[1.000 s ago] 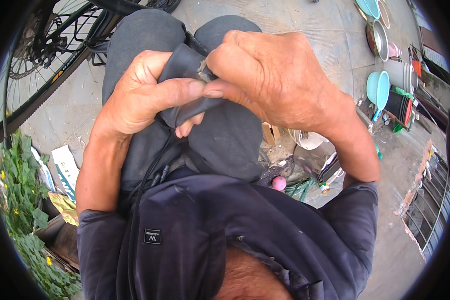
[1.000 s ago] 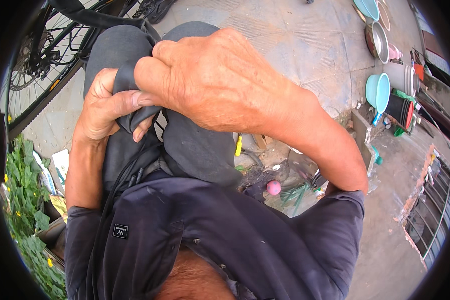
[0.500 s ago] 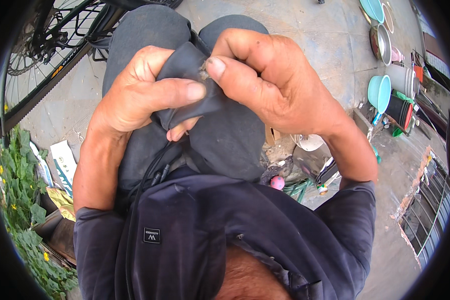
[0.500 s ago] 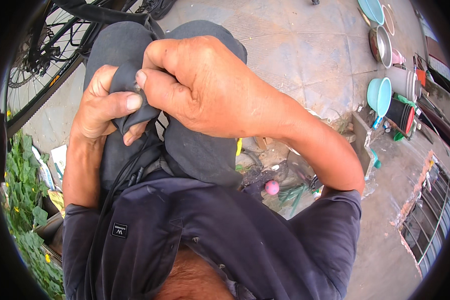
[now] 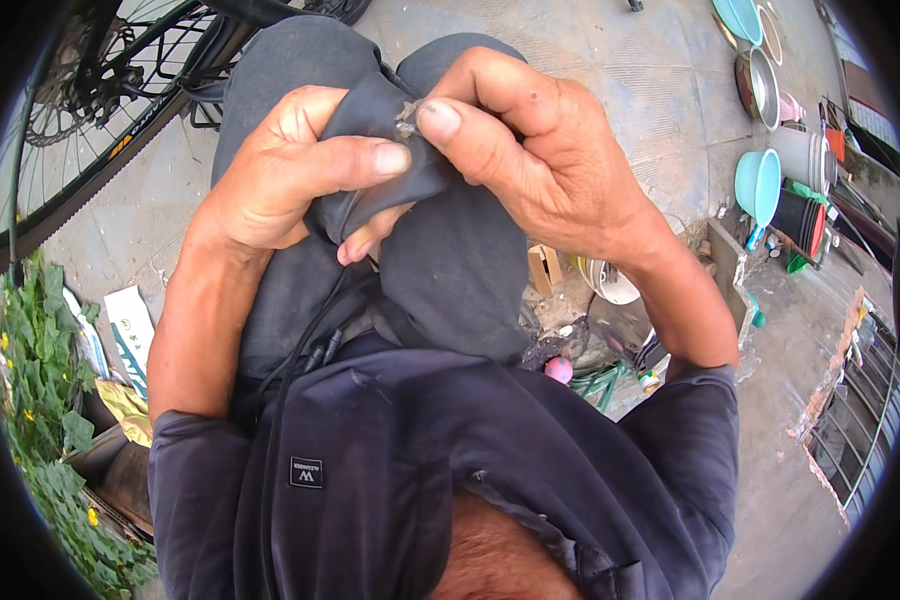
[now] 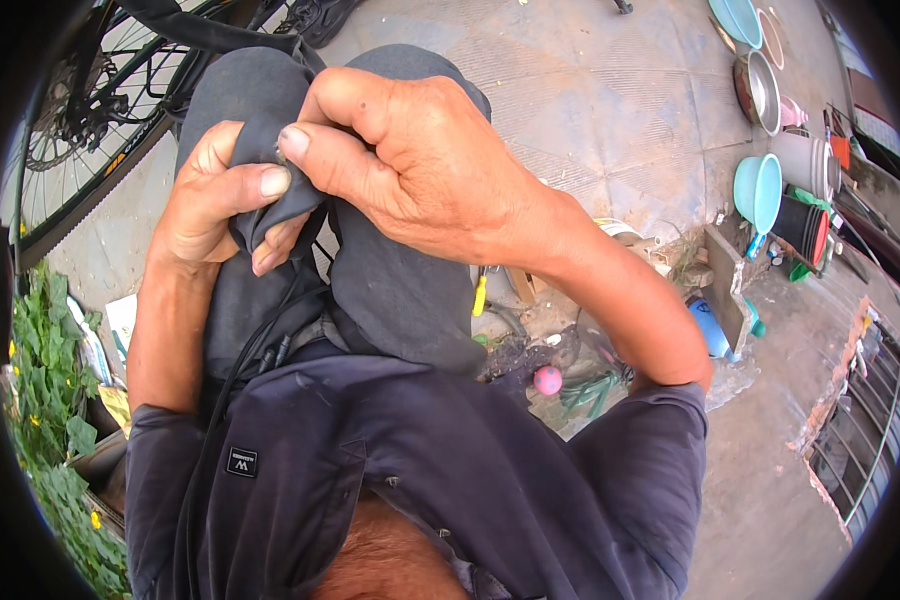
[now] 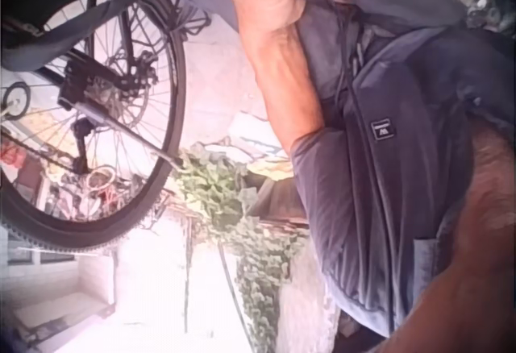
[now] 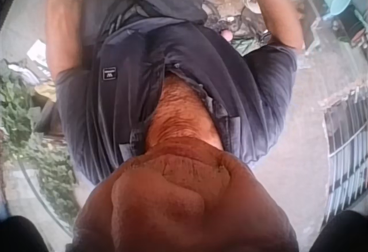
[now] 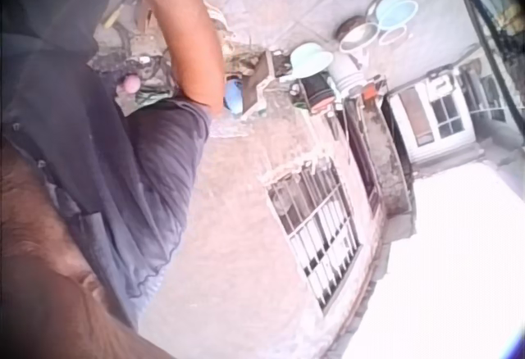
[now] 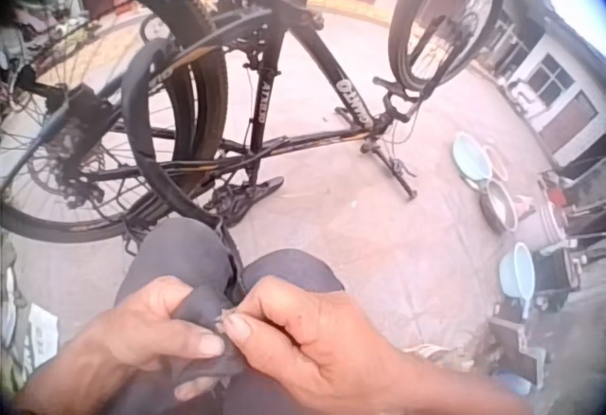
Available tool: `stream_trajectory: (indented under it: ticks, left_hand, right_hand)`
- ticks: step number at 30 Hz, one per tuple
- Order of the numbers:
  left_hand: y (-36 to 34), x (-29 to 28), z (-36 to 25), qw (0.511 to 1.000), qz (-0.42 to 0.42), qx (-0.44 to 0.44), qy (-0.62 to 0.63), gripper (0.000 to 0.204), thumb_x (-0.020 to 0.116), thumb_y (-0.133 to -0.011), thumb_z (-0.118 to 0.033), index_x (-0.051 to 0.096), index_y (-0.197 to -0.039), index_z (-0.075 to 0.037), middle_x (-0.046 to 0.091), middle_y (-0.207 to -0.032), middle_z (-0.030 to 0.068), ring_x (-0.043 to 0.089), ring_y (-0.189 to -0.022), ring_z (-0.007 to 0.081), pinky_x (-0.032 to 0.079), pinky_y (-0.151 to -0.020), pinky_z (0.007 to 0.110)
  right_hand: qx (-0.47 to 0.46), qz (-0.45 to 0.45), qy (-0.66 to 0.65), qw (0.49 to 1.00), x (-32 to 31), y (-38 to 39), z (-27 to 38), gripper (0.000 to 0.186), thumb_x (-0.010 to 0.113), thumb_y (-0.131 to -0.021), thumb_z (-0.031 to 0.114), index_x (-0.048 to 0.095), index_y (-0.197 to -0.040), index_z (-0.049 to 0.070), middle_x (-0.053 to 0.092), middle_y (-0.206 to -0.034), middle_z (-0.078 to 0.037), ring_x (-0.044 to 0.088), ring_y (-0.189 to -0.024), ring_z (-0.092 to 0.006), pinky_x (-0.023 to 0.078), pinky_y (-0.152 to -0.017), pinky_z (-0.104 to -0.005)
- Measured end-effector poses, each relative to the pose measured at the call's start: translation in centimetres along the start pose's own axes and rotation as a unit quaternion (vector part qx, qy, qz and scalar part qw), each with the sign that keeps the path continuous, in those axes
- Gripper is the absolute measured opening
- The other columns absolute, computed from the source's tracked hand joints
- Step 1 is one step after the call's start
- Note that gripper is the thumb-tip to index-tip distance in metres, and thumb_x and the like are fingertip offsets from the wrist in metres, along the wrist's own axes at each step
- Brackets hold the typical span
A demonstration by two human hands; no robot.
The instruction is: The person removes the inner tube from a bicycle tire, inspects it for damage, and applies a patch to a hole. The person then prepares to reinstall the tube into the tire.
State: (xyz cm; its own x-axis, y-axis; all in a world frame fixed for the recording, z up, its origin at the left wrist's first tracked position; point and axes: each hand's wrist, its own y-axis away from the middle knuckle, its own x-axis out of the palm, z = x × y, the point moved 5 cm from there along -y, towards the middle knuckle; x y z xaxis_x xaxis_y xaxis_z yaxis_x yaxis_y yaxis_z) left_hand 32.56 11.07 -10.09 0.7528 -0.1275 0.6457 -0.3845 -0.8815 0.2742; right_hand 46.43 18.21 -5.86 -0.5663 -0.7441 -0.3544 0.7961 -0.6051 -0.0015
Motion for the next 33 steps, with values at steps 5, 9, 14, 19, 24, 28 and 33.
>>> stream_trajectory:
  ticks: [5,9,14,19,24,28,33]
  left_hand:
    - [0.0,0.1,0.1,1.0,-0.004,-0.001,-0.007,0.02,0.064,-0.091,-0.015,0.065,-0.094,0.004,0.062,-0.065,0.0114,0.055,-0.045,0.014,0.042,-0.039,0.027]
    - [0.0,0.2,0.1,0.999,0.001,-0.015,-0.042,0.019,0.064,-0.091,-0.015,0.065,-0.094,0.003,0.062,-0.065,0.011,0.054,-0.045,0.0134,0.043,-0.04,0.027]
    - [0.1,0.2,0.1,0.999,-0.006,-0.023,-0.045,0.017,0.064,-0.092,-0.015,0.065,-0.092,0.002,0.062,-0.064,0.0104,0.054,-0.045,0.0128,0.044,-0.042,0.026]
    - [0.1,0.0,0.0,0.998,0.004,-0.034,-0.056,0.017,0.064,-0.093,-0.016,0.065,-0.091,0.001,0.061,-0.063,0.0096,0.054,-0.045,0.0127,0.044,-0.042,0.026]
    - [0.3,-0.2,0.0,0.999,0.005,-0.031,-0.045,0.015,0.065,-0.092,-0.013,0.064,-0.089,0.001,0.061,-0.062,0.0094,0.053,-0.044,0.0124,0.042,-0.041,0.026]
    - [0.1,-0.2,-0.1,0.999,0.02,-0.027,-0.02,0.015,0.065,-0.091,-0.011,0.065,-0.089,0.004,0.061,-0.063,0.0096,0.052,-0.043,0.0119,0.041,-0.039,0.026]
    - [0.2,-0.2,-0.3,0.999,0.02,-0.035,-0.027,0.017,0.065,-0.09,-0.011,0.065,-0.089,0.006,0.061,-0.064,0.0101,0.052,-0.042,0.0115,0.039,-0.038,0.025]
  right_hand:
    - [-0.121,0.009,0.117,0.986,-0.5,0.3,0.4,0.024,0.075,-0.089,0.021,0.056,-0.089,0.006,0.046,-0.066,0.003,0.044,-0.058,-0.0067,0.038,-0.051,-0.0245]
    - [-0.185,0.021,0.162,0.969,-0.6,-0.3,0.8,0.023,0.076,-0.086,0.018,0.057,-0.091,0.007,0.051,-0.069,-0.003,0.052,-0.056,-0.0158,0.04,-0.049,-0.0294]
    - [-0.234,0.005,0.246,0.94,0.1,0.0,1.0,0.018,0.073,-0.084,0.01,0.058,-0.094,0.006,0.057,-0.075,-0.009,0.059,-0.06,-0.0286,0.044,-0.05,-0.0366]
    - [-0.212,-0.028,0.214,0.953,0.5,0.3,1.0,0.009,0.066,-0.091,0.006,0.058,-0.093,0.004,0.055,-0.073,-0.008,0.057,-0.057,-0.0266,0.042,-0.05,-0.035]
    - [-0.072,0.001,0.04,0.997,0.4,-0.1,0.2,0.012,0.06,-0.098,0.011,0.058,-0.09,0.002,0.05,-0.066,-0.003,0.049,-0.052,-0.0146,0.039,-0.049,-0.0292]
    - [0.05,0.036,-0.083,0.995,0.7,-0.5,-0.3,0.02,0.057,-0.101,0.019,0.057,-0.088,0.003,0.045,-0.061,0.003,0.044,-0.054,-0.0053,0.035,-0.048,-0.0244]
    - [0.2,0.108,-0.194,0.954,0.7,-0.7,-0.4,0.024,0.055,-0.102,0.024,0.056,-0.085,0.006,0.043,-0.06,0.007,0.038,-0.053,-0.0013,0.029,-0.046,-0.0202]
